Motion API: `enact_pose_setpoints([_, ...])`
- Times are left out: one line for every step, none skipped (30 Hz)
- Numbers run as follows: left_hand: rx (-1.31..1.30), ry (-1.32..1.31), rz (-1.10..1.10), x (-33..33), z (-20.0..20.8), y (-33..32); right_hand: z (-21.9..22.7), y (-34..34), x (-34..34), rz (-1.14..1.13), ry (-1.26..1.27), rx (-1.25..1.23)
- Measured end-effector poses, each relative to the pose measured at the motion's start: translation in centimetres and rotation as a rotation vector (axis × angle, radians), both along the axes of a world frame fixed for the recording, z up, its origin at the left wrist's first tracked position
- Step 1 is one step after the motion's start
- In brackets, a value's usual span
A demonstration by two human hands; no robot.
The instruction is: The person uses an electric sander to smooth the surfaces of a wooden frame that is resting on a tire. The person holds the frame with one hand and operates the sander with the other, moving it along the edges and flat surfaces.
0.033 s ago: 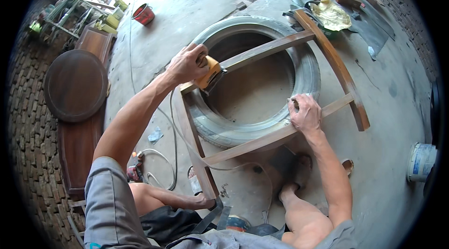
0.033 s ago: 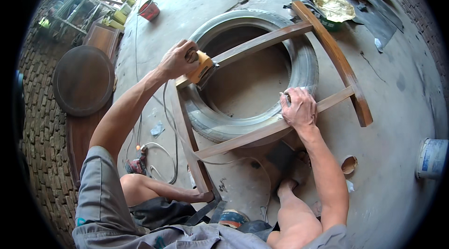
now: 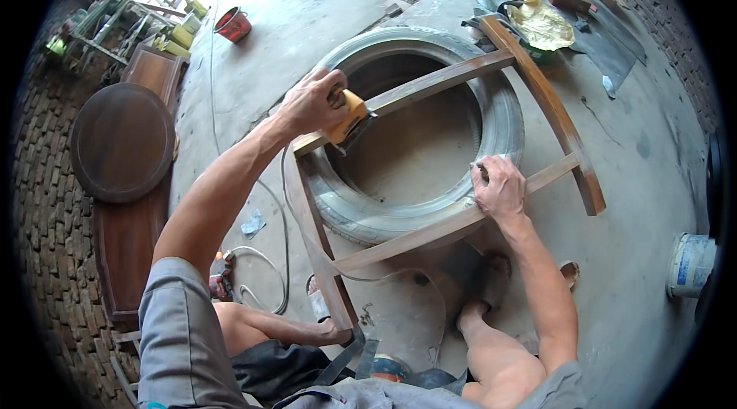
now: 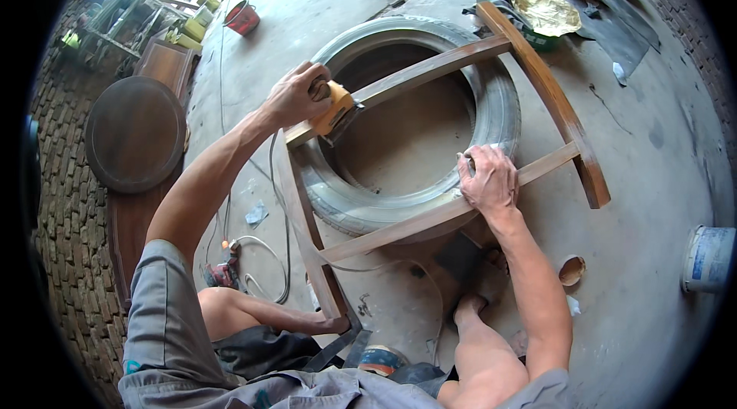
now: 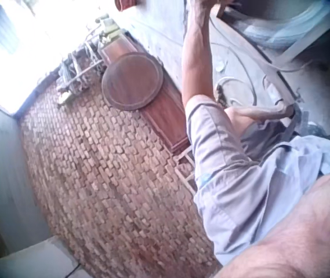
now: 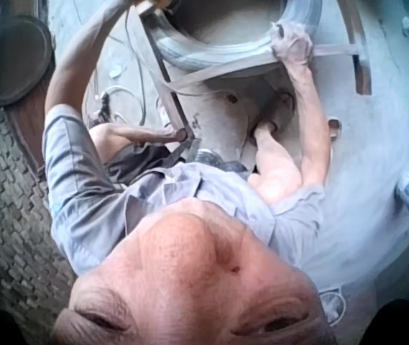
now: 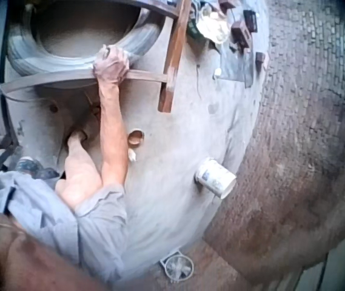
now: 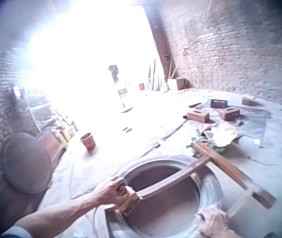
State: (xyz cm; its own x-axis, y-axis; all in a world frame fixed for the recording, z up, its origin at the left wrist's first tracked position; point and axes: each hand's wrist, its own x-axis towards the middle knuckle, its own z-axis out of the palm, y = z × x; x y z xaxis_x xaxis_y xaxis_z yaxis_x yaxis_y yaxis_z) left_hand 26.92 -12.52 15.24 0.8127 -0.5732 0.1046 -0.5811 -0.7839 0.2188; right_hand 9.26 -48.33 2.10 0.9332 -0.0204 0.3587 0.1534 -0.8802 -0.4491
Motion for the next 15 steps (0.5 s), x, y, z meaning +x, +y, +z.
enact_pose_setpoints([-0.004,-0.011,-0.033,0.7,-0.1,-1.4,-0.1,-0.2,0.0,0.001,-0.023,-0.007])
enact_pose_setpoints([-0.003,-0.019,-0.065,1.2,-0.1,-2.7,-0.3,-0.1,-0.2,0.003,-0.042,-0.009])
enact_pose_setpoints([-0.006,-0.026,-0.097,1.6,-0.2,-4.2,0.0,-0.1,-0.3,-0.009,-0.016,-0.005])
enact_pose_setpoints([-0.024,-0.043,-0.131,2.1,-0.2,-5.4,0.5,-0.1,-0.5,-0.018,0.009,-0.001])
enact_pose_setpoints([-0.021,-0.042,-0.142,2.5,-0.2,-6.4,0.8,0.0,-0.6,-0.022,0.036,0.009])
enact_pose_setpoints([-0.020,-0.041,-0.153,3.1,-0.3,-7.3,0.8,0.0,-0.7,-0.032,0.078,-0.003])
enact_pose_setpoints([-0.020,-0.040,-0.163,3.6,-0.3,-8.1,0.8,0.1,-0.6,-0.041,0.121,-0.016])
enact_pose_setpoints([-0.026,-0.030,-0.179,4.1,-0.4,-8.9,0.8,0.1,-0.7,-0.052,0.164,-0.028])
enact_pose_setpoints([-0.023,-0.031,-0.191,4.1,-0.5,-9.5,0.8,0.1,-0.7,-0.051,0.177,-0.023])
enact_pose_setpoints([-0.019,-0.032,-0.201,4.1,-0.6,-10.0,0.8,0.1,-0.7,-0.048,0.190,-0.017])
enact_pose_setpoints([-0.015,-0.035,-0.210,4.2,-0.5,-10.4,0.9,0.0,-0.6,-0.045,0.201,-0.011])
enact_pose_setpoints([0.025,-0.026,-0.210,3.7,-0.3,-10.5,0.9,0.0,-0.5,-0.047,0.188,-0.015])
enact_pose_setpoints([0.022,-0.033,-0.217,3.4,-0.4,-9.9,0.8,0.0,-0.4,-0.047,0.176,-0.019])
enact_pose_setpoints([0.021,-0.043,-0.229,3.3,-0.3,-9.1,0.9,0.1,-0.4,-0.053,0.162,-0.021])
enact_pose_setpoints([0.020,-0.053,-0.240,3.2,-0.2,-8.2,1.0,0.2,-0.4,-0.050,0.175,-0.022])
